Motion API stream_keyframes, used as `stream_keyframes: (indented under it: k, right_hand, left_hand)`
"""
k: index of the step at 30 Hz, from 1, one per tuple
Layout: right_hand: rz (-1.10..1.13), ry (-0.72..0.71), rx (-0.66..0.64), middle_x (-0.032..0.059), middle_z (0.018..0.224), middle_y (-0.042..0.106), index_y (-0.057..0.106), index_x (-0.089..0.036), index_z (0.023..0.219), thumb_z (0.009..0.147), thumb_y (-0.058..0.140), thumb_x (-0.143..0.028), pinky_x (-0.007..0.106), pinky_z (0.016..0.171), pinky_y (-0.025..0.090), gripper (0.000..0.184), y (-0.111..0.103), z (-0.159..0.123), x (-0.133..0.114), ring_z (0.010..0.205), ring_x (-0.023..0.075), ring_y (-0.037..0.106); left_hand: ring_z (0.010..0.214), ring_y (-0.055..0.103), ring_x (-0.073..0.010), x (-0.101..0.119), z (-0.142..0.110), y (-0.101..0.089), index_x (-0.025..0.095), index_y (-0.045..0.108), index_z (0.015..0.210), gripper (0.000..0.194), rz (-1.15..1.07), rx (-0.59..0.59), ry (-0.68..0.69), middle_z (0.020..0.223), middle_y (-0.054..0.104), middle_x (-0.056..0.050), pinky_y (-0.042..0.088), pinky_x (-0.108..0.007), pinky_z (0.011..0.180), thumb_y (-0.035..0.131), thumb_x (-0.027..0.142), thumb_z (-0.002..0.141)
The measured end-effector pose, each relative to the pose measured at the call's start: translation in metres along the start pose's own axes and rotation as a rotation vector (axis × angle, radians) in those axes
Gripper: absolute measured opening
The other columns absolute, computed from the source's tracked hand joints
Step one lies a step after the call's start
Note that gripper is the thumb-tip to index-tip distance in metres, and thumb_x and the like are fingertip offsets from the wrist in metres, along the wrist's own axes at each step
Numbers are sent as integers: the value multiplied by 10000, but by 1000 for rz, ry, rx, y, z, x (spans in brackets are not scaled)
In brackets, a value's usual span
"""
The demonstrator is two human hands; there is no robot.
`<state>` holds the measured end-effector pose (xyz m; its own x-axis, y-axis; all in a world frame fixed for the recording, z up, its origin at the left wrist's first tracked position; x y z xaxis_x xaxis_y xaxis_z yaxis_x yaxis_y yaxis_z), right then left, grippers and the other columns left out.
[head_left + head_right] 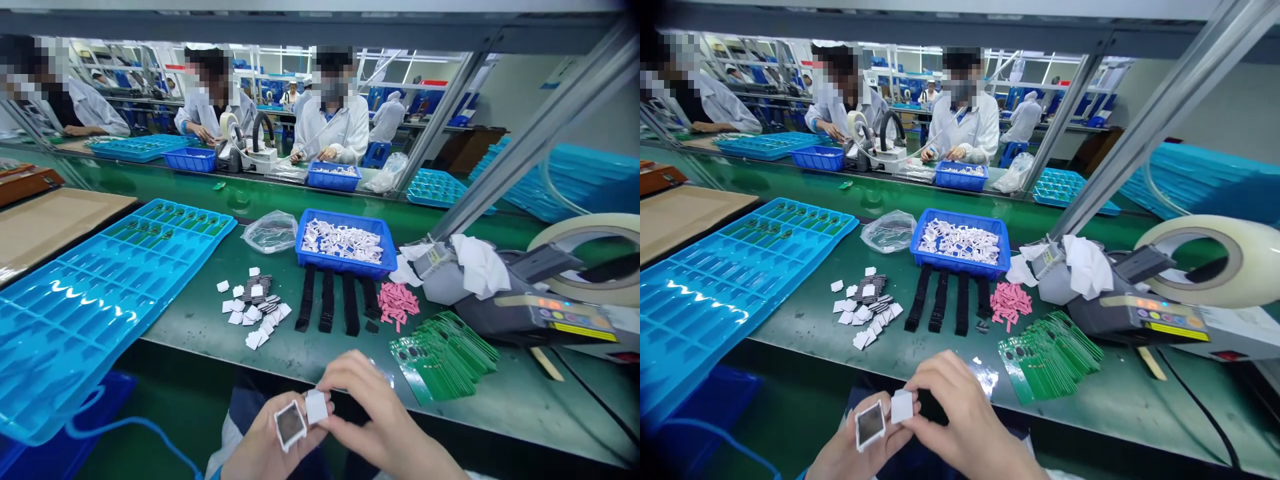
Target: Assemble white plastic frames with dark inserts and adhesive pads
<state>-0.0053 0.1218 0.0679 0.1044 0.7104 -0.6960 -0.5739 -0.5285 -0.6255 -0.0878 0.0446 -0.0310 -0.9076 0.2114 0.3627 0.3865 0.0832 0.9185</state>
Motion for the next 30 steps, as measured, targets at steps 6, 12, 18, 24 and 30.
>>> stream_keyframes:
  k: [6,12,18,24,30]
  right_hand:
    - [-12,9,73,4,960,666,534,-215,1058,806,694,-234,280,798,442,299,-6,-27,-9,902,157,594]
    - [-79,3,180,-58,886,700,584,-221,950,777,709,-155,237,755,419,223,-22,-37,-16,833,111,630]
    - [21,69,177,-75,873,700,602,-235,951,742,721,-116,204,782,438,268,-24,-49,-12,865,94,642]
    - [91,158,62,-73,834,725,630,-245,832,704,773,-167,254,730,438,207,-18,-59,3,852,132,679]
    - [-9,52,296,-6,942,725,611,-228,894,778,707,-176,277,750,500,159,-26,-68,-6,845,153,676]
  left_hand:
    - [806,608,-153,-15,-2,21,211,750,782,363,224,181,-33,820,683,-15,444,-235,748,788,497,561]
    - [684,533,-131,-22,8,37,238,750,645,250,427,139,-45,726,620,-4,410,-242,647,803,467,557]
    - [802,590,-170,-26,-3,32,244,739,724,327,528,201,-13,816,640,-32,430,-284,747,764,530,568]
    - [1047,585,-274,-37,2,34,234,729,673,161,592,142,-146,979,662,-82,432,-366,860,843,261,562]
    - [986,615,-269,-43,-5,24,244,751,710,243,400,217,-154,1080,656,-73,419,-387,904,825,412,551]
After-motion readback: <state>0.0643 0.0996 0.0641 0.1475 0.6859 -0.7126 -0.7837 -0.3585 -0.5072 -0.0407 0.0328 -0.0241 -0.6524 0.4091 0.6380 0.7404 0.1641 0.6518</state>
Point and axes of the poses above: each hand's wrist, its own z-axis towards the middle knuckle, its own y-axis out of the palm, x = y × z, the point moved 7 cm from there along z, towards the middle knuckle
